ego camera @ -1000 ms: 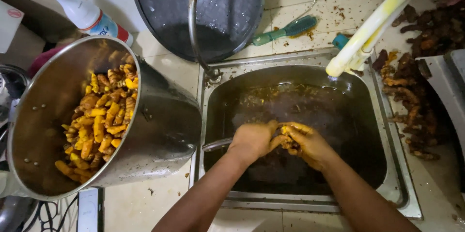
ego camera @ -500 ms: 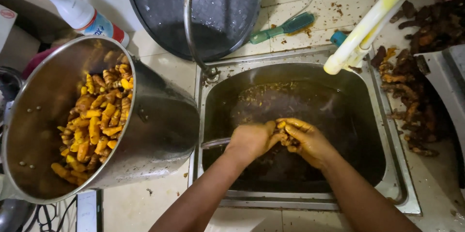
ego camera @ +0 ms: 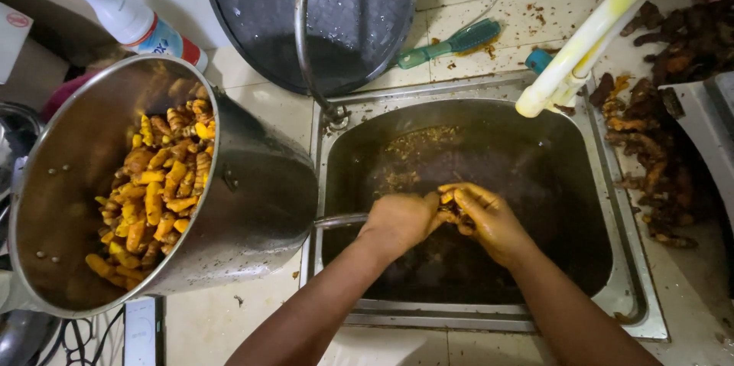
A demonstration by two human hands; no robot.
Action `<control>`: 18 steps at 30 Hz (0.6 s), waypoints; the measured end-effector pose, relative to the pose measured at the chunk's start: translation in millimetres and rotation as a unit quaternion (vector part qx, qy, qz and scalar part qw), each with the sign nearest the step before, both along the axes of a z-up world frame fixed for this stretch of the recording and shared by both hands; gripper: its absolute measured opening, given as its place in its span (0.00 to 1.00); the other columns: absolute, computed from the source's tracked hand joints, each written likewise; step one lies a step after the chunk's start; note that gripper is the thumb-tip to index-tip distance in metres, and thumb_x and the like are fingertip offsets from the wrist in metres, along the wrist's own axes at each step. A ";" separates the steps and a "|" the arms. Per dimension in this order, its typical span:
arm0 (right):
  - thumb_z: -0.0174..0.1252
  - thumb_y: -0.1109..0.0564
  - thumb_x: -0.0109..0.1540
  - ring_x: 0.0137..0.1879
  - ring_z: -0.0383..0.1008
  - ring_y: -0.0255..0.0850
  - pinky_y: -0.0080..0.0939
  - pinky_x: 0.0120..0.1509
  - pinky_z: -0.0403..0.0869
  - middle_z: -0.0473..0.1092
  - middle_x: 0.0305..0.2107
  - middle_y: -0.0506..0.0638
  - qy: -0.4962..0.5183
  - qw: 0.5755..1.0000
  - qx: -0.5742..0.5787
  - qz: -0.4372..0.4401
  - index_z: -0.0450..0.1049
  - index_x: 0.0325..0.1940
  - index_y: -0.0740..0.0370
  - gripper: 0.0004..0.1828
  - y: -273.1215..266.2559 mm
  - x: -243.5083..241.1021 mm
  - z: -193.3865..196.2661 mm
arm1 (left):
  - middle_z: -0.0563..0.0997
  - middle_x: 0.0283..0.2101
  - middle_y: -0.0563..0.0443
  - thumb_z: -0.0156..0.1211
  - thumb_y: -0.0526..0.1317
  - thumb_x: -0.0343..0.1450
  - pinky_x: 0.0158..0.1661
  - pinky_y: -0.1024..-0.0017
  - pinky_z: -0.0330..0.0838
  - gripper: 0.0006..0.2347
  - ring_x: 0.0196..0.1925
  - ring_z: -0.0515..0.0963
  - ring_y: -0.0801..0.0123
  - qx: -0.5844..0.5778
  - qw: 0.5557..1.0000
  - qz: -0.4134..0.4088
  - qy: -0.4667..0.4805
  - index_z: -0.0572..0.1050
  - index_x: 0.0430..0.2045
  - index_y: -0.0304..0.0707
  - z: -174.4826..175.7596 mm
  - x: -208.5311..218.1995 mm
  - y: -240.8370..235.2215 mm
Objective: Washing and scrubbing turmeric roots in a sink filled with water to clean them
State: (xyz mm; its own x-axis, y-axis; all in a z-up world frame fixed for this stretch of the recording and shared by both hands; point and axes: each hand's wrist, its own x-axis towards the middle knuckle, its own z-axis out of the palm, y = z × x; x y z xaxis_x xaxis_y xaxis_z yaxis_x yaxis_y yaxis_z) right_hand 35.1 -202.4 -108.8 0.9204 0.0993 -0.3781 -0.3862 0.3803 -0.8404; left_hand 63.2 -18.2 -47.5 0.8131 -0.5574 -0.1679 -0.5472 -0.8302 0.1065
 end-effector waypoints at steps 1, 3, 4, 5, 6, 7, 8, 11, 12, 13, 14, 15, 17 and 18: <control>0.56 0.52 0.68 0.33 0.73 0.41 0.27 0.26 0.63 0.74 0.37 0.57 0.000 1.000 0.000 -0.001 0.77 0.56 0.65 0.17 1.0 0.2 -1.6 | 0.82 0.24 0.44 0.44 0.59 0.75 0.29 0.53 0.78 0.19 0.29 0.85 0.51 0.000 1.000 -0.001 0.000 0.76 0.38 0.48 8.0 -2.6 -1.8; 0.55 0.50 0.69 0.30 0.71 0.39 0.26 0.24 0.60 0.72 0.34 0.55 0.005 1.000 -0.018 -0.010 0.78 0.53 0.64 0.16 2.0 1.1 -4.8 | 0.82 0.25 0.40 0.38 0.61 0.76 0.31 0.50 0.78 0.23 0.31 0.85 0.48 -0.008 0.999 0.006 0.049 0.75 0.38 0.44 23.9 -7.2 -6.3; 0.55 0.50 0.69 0.30 0.71 0.39 0.26 0.24 0.60 0.72 0.34 0.55 0.005 1.000 -0.018 -0.011 0.78 0.53 0.64 0.16 0.2 1.8 -9.3 | 0.82 0.25 0.40 0.38 0.61 0.76 0.31 0.50 0.78 0.23 0.31 0.85 0.48 -0.008 0.999 0.004 0.049 0.75 0.38 0.44 17.2 -5.6 -7.3; 0.55 0.51 0.69 0.30 0.72 0.40 0.27 0.24 0.60 0.73 0.33 0.55 0.015 1.000 -0.016 -0.020 0.78 0.52 0.63 0.15 -1.1 2.2 -13.8 | 0.82 0.25 0.43 0.36 0.60 0.76 0.31 0.51 0.77 0.22 0.31 0.85 0.49 0.005 0.998 0.011 0.054 0.73 0.41 0.46 10.5 -4.8 -7.8; 0.55 0.52 0.70 0.30 0.73 0.41 0.27 0.23 0.60 0.73 0.32 0.55 0.025 0.999 -0.014 -0.029 0.78 0.51 0.63 0.14 -2.2 2.6 -18.4 | 0.82 0.25 0.45 0.33 0.59 0.76 0.31 0.51 0.77 0.21 0.30 0.85 0.51 0.018 0.998 0.018 0.059 0.72 0.43 0.48 3.8 -3.9 -8.2; 0.55 0.52 0.70 0.30 0.73 0.41 0.27 0.23 0.60 0.73 0.32 0.55 0.025 0.999 -0.014 -0.029 0.78 0.51 0.63 0.14 -3.0 2.5 -15.3 | 0.82 0.25 0.45 0.33 0.59 0.76 0.31 0.51 0.77 0.21 0.30 0.85 0.51 0.019 0.998 0.017 0.058 0.72 0.43 0.48 8.5 -2.7 -7.7; 0.55 0.51 0.70 0.30 0.72 0.40 0.27 0.24 0.61 0.73 0.31 0.54 0.029 0.999 -0.013 -0.029 0.77 0.51 0.63 0.14 -3.7 2.3 -12.2 | 0.82 0.25 0.43 0.34 0.59 0.77 0.30 0.50 0.77 0.21 0.30 0.85 0.49 0.009 0.997 0.031 0.070 0.72 0.43 0.46 13.2 -1.6 -7.1; 0.55 0.51 0.70 0.29 0.71 0.39 0.27 0.24 0.63 0.71 0.30 0.53 0.028 0.999 -0.023 -0.022 0.77 0.49 0.63 0.14 -2.5 -1.0 -1.0 | 0.82 0.29 0.39 0.38 0.60 0.76 0.31 0.48 0.78 0.23 0.33 0.84 0.44 0.001 0.995 0.044 0.086 0.72 0.45 0.42 35.2 -3.7 -8.2; 0.54 0.51 0.70 0.29 0.70 0.39 0.28 0.23 0.64 0.70 0.30 0.53 0.023 0.999 -0.035 -0.015 0.77 0.47 0.64 0.13 -0.8 -2.1 3.3 | 0.82 0.31 0.37 0.42 0.61 0.75 0.33 0.46 0.78 0.24 0.35 0.84 0.42 0.004 0.995 0.043 0.090 0.72 0.47 0.40 44.2 -5.1 -8.4; 0.54 0.51 0.70 0.29 0.70 0.39 0.28 0.23 0.64 0.70 0.30 0.53 0.022 0.999 -0.035 -0.014 0.77 0.47 0.64 0.13 0.4 -2.2 1.4 | 0.82 0.31 0.37 0.42 0.61 0.75 0.33 0.46 0.78 0.24 0.35 0.84 0.42 0.004 0.995 0.045 0.089 0.72 0.47 0.40 39.3 -4.4 -7.7; 0.55 0.51 0.70 0.28 0.70 0.38 0.28 0.23 0.63 0.69 0.29 0.53 0.020 0.999 -0.029 -0.011 0.77 0.47 0.64 0.14 1.4 -2.2 -0.5 | 0.82 0.30 0.37 0.42 0.61 0.74 0.32 0.47 0.78 0.24 0.34 0.84 0.43 0.004 0.995 0.042 0.087 0.72 0.46 0.40 34.5 -3.5 -7.1; 0.55 0.51 0.70 0.28 0.69 0.38 0.28 0.23 0.63 0.68 0.28 0.52 0.018 1.000 -0.024 -0.010 0.77 0.46 0.64 0.14 1.4 -2.4 -2.5 | 0.81 0.29 0.38 0.43 0.61 0.74 0.32 0.48 0.78 0.24 0.33 0.84 0.44 0.003 0.996 0.038 0.086 0.72 0.46 0.40 29.3 -2.3 -7.5; 0.54 0.50 0.71 0.28 0.69 0.39 0.28 0.23 0.62 0.68 0.28 0.52 0.015 1.000 -0.021 -0.007 0.77 0.46 0.64 0.13 0.7 -0.4 -14.8 | 0.81 0.27 0.39 0.44 0.62 0.74 0.30 0.48 0.78 0.23 0.32 0.84 0.46 0.011 0.997 0.035 0.071 0.72 0.46 0.41 21.2 -3.0 -6.8; 0.54 0.50 0.71 0.28 0.69 0.39 0.29 0.23 0.61 0.68 0.28 0.52 0.012 1.000 -0.018 -0.003 0.77 0.45 0.63 0.13 0.5 0.5 -21.1 | 0.81 0.26 0.41 0.46 0.62 0.74 0.29 0.49 0.78 0.23 0.31 0.84 0.48 0.018 0.998 0.032 0.056 0.72 0.46 0.42 17.1 -3.4 -6.4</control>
State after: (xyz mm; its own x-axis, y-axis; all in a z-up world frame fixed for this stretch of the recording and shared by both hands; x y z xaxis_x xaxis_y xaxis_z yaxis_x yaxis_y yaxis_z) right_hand 35.6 -201.9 -129.9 0.9118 0.0800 -0.4028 -0.4038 0.3531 -0.8439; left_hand 59.9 -24.6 -30.4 0.8217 -0.4965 -0.2797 -0.4789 -0.8677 0.1333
